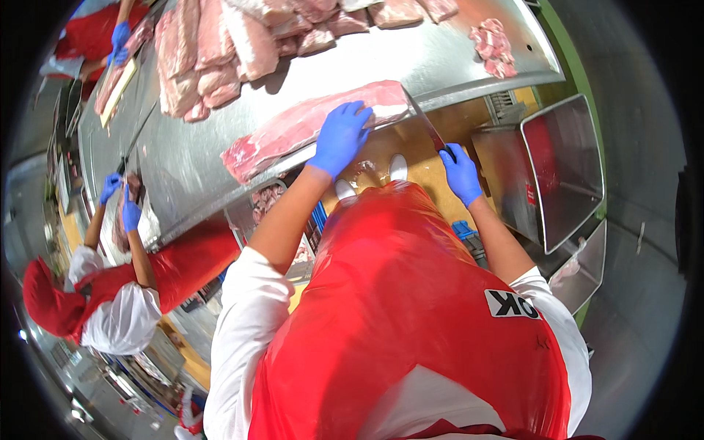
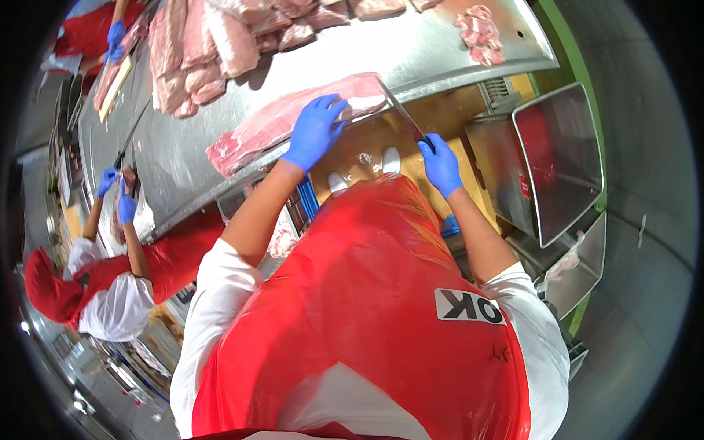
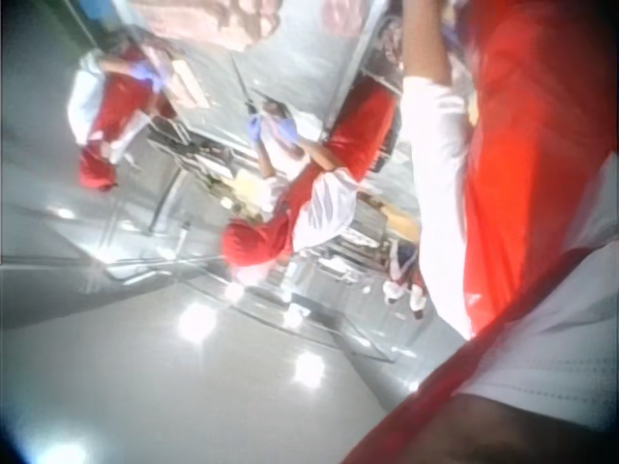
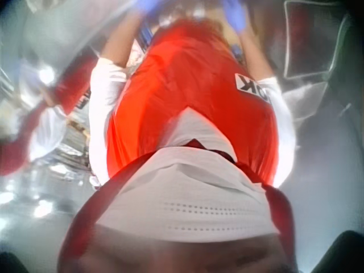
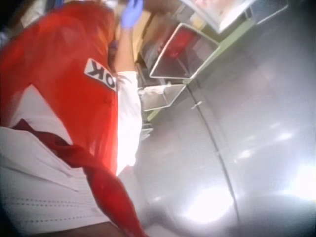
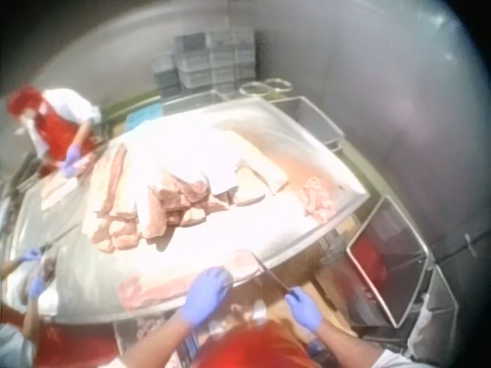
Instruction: The person trims fat and connective tissue from large cuts of raw meat using a knife on a stainless steel table. The trimmed pieces are placed into a nearby bin. The person handles multiple cuts sequentially, repositioning them as needed.
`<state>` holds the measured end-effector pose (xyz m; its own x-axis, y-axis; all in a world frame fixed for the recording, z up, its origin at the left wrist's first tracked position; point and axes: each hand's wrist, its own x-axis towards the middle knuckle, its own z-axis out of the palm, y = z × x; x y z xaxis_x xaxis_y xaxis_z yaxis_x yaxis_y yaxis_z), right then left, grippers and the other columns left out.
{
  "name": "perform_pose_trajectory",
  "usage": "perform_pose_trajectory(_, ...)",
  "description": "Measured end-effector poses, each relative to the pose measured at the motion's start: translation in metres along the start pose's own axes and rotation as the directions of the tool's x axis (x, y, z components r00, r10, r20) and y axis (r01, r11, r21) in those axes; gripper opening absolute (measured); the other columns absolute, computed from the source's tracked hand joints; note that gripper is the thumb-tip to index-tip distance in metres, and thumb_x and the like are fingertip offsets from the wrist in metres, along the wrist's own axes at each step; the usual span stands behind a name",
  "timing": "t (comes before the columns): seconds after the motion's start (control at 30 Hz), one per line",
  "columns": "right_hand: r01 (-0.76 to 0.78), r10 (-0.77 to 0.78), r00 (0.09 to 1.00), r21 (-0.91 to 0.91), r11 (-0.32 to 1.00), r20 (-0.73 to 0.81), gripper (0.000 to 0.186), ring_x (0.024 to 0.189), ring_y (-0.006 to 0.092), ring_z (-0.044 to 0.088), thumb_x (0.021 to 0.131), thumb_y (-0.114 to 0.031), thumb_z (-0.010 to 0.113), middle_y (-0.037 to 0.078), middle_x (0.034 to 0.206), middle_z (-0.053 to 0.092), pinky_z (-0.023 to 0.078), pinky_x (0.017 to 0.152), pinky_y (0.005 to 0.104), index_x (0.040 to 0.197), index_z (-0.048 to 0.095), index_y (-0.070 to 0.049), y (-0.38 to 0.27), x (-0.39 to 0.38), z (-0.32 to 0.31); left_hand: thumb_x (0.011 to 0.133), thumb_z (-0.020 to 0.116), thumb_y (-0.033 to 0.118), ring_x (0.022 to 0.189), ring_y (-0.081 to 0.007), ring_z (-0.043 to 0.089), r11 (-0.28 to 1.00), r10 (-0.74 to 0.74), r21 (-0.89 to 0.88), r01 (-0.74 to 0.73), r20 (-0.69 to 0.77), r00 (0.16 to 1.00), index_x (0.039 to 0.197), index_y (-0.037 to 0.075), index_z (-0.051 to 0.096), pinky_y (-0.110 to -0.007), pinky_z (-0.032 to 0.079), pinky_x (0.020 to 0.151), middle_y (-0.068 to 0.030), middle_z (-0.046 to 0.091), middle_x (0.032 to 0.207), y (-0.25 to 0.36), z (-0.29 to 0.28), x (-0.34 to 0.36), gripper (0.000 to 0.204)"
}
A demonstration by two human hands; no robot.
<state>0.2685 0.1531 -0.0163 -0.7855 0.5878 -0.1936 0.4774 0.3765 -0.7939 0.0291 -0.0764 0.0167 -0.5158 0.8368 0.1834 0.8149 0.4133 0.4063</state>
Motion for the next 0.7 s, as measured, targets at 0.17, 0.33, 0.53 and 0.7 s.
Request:
perform_pose_trajectory(0.17, -0.301, 0.299, 0.953, 0.040, 0.953, 0.055, 0.035, 0.084, 0.0305, 0.071, 0.104, -0.039, 0.065, 0.020, 0.091, 0.072, 0.054, 0.078, 0.0414, 0.112, 0.071, -0.006, 0.016, 0.003, -0.022, 0.080, 0.087, 0.031, 0.128, -0.0395, 0.058, 0.883, 0.000, 0.469, -0.010, 0.022, 1.000, 0.146, 0.008, 0.051, -0.051, 0.048, 0.108, -0.0196, 0.060, 0.140, 0.043, 0.050, 0.053, 0.079)
perform_pose_trajectory(0.33, -0.358, 0.341, 0.930, 0.131, 0.924, 0.133, 0.038, 0.080, 0.0280, 0.067, 0.103, -0.041, 0.066, 0.018, 0.090, 0.072, 0.053, 0.078, 0.0399, 0.108, 0.072, -0.004, 0.007, 0.012, -0.025, 0.073, 0.092, 0.040, 0.118, -0.0393, 0.063, 0.948, -0.226, 0.286, 0.142, 0.283, 0.932, 0.148, 0.007, 0.048, -0.052, 0.050, 0.101, -0.0191, 0.061, 0.134, 0.035, 0.035, 0.082, 0.093)
perform_pose_trajectory(0.53, -0.447, 0.385, 0.884, 0.238, 0.862, 0.264, 0.041, 0.079, 0.0247, 0.067, 0.102, -0.043, 0.066, 0.017, 0.089, 0.072, 0.054, 0.077, 0.0392, 0.105, 0.073, -0.003, 0.035, 0.028, -0.030, 0.077, 0.086, 0.037, 0.104, -0.0399, 0.068, 0.963, -0.242, 0.195, 0.184, 0.341, 0.908, 0.124, 0.004, 0.063, -0.048, 0.055, 0.092, -0.0189, 0.070, 0.114, 0.022, 0.036, 0.094, 0.061)
perform_pose_trajectory(0.7, -0.386, 0.327, 0.912, 0.247, 0.889, 0.248, 0.043, 0.081, 0.0267, 0.070, 0.100, -0.046, 0.065, 0.017, 0.090, 0.073, 0.054, 0.077, 0.0414, 0.102, 0.074, -0.003, 0.041, 0.044, -0.029, 0.080, 0.084, 0.032, 0.105, -0.0414, 0.068, 0.972, -0.232, 0.076, 0.221, 0.430, 0.873, 0.109, 0.003, 0.069, -0.049, 0.055, 0.095, -0.0195, 0.072, 0.115, 0.025, 0.020, 0.092, 0.044)
